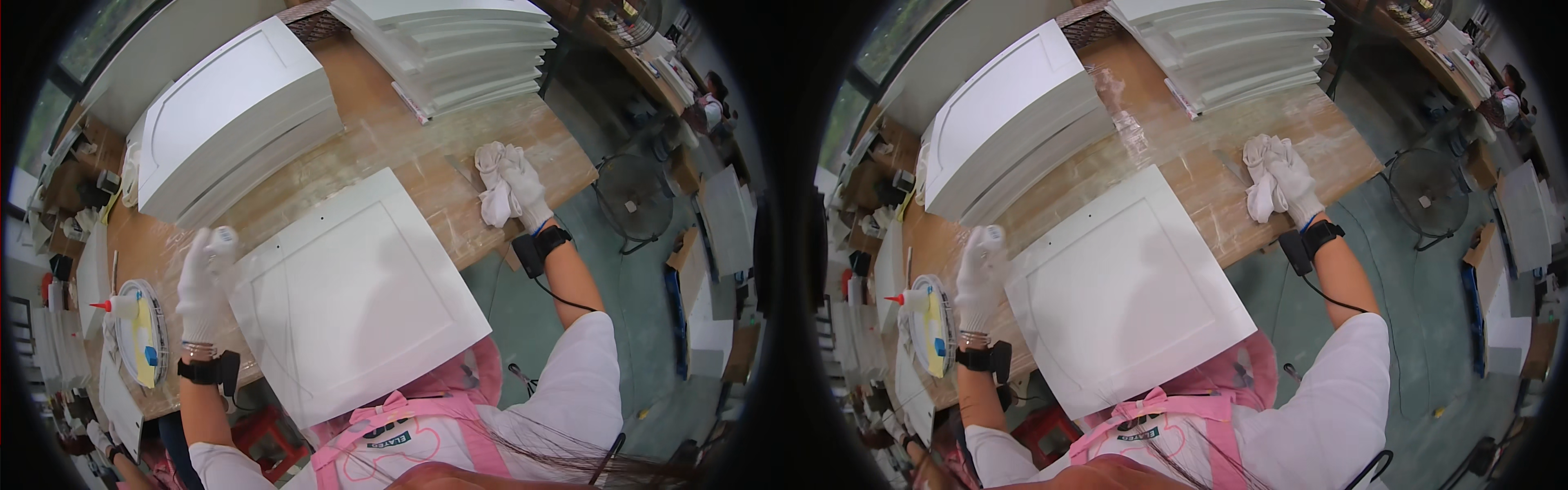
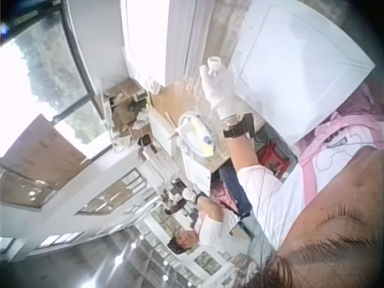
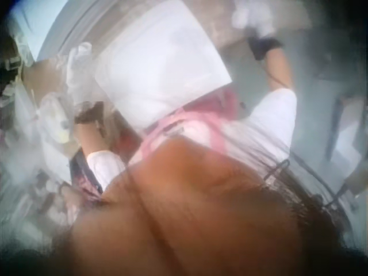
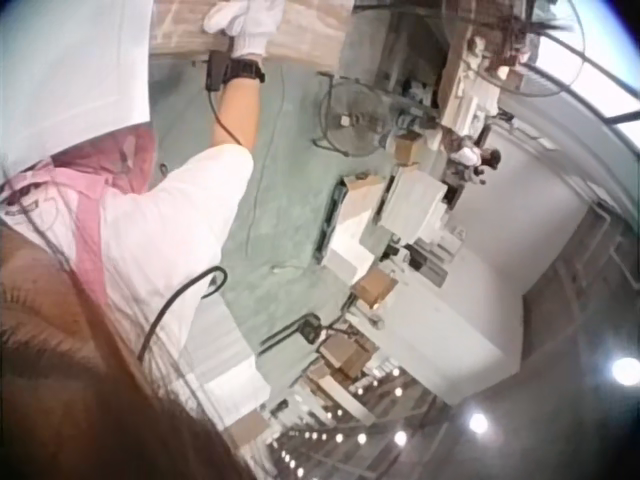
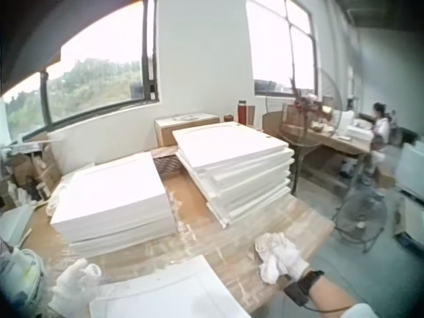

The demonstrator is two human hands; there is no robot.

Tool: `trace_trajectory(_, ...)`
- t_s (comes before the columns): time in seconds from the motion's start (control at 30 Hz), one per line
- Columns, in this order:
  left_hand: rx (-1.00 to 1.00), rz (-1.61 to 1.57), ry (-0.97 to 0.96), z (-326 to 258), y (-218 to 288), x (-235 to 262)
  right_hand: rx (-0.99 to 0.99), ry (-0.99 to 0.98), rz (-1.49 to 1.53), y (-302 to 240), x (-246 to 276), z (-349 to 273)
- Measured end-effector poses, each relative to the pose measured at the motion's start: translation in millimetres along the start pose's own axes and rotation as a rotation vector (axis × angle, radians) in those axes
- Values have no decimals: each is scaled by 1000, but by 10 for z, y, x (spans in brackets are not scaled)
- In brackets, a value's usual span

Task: Cleaning and removing adhesive residue from white furniture panels using a cloth and a scraper.

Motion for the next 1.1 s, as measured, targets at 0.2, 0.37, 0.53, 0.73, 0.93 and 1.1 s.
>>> trace_trajectory(0.2,-256,827,-394,389,885,-858,0,-31,71,39,44,11)
trace_trajectory(0.37,-293,992,-487,592,1171,-1362,-23,-31,120,-41,-28,-63)
trace_trajectory(0.53,-442,1036,-478,611,1418,-1712,11,-57,162,-32,20,-40)
trace_trajectory(0.73,-464,1007,-414,737,1528,-1818,2,-135,202,-32,-49,-55)
trace_trajectory(0.93,-509,975,-329,757,1664,-1921,3,-142,207,16,39,-21)
trace_trajectory(1.1,-477,1020,-401,688,1602,-1822,-45,-102,192,-39,-67,-71)
Point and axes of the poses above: each hand's wrist, its own z-axis towards the middle knuckle, its own x-axis out of the back of the hand, y = z × x, the point moved 6 cm from there along z, towards the middle knuckle, and after that the axes turned 1 degree about y, right-handed, at the moved point
